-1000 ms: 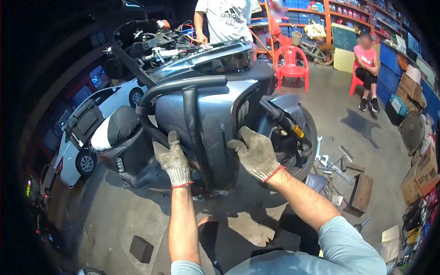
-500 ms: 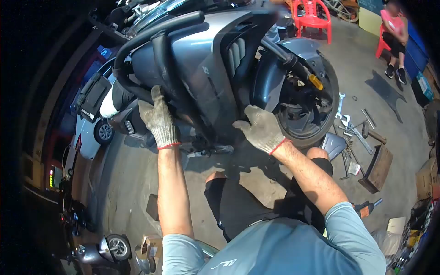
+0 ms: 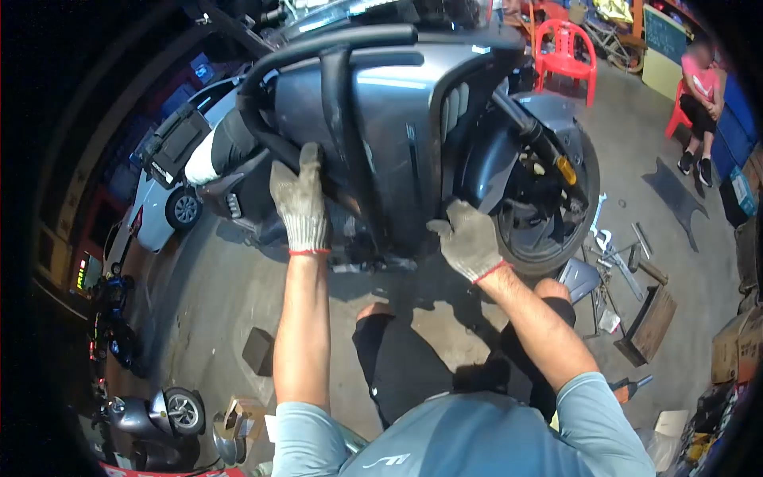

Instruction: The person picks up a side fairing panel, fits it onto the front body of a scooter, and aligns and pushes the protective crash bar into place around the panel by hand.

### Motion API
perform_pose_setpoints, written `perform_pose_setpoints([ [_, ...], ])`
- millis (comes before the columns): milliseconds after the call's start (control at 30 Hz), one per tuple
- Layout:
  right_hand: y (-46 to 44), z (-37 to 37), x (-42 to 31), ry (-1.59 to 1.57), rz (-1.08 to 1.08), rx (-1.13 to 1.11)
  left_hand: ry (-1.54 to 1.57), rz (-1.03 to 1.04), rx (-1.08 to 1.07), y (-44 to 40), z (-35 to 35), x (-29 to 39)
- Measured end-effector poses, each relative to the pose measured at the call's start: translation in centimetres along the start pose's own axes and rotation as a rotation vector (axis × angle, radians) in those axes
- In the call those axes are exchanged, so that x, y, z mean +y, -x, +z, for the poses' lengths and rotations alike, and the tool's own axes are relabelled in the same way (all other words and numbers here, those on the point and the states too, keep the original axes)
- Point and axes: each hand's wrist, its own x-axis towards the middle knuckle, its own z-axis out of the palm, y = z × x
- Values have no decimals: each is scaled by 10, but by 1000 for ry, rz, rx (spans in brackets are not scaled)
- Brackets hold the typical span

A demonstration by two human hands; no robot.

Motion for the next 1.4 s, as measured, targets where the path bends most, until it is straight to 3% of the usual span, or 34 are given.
perform_pose_setpoints([
  [67,0,2,3,-1,-9,10,-71,-3,-67,4,-2,6],
  [467,5,-3,-6,-34,-29,-15,147,-82,40,10,13,-4],
  [600,2,-4,-5,-42,-44,3,293,2,45,5,16,-12],
  [667,-2,-11,-13,-71,-14,12,142,-59,60,4,12,-11],
  [733,-10,-20,-23,-97,14,18,-184,82,192,-6,15,-40],
  [767,-14,-23,-28,-105,11,50,-284,-72,52,-3,7,-16],
  [800,-16,-24,-31,-113,10,83,-130,65,170,-9,16,-51],
  [900,-16,-18,-24,-52,-38,35,-4,-21,115,4,11,-12],
  [933,-16,-17,-24,-17,-34,4,27,-175,17,8,3,9],
  [1067,-14,-14,-27,4,-58,8,-14,70,57,6,-1,9],
  [1100,-15,-15,-29,0,-76,21,18,-191,-8,10,-3,16],
  [1133,-17,-15,-28,11,-95,7,-25,-123,10,9,-3,12],
  [1233,-20,-17,-26,26,-38,-7,-12,-178,-64,6,-5,5],
  [1267,-19,-18,-28,38,-51,-19,-98,-37,27,5,-3,2],
  [1333,-15,-20,-30,29,-3,-57,-16,-274,-138,4,-12,8],
  [1400,-16,-18,-30,-5,-57,-35,9,-232,-133,3,-13,2],
])
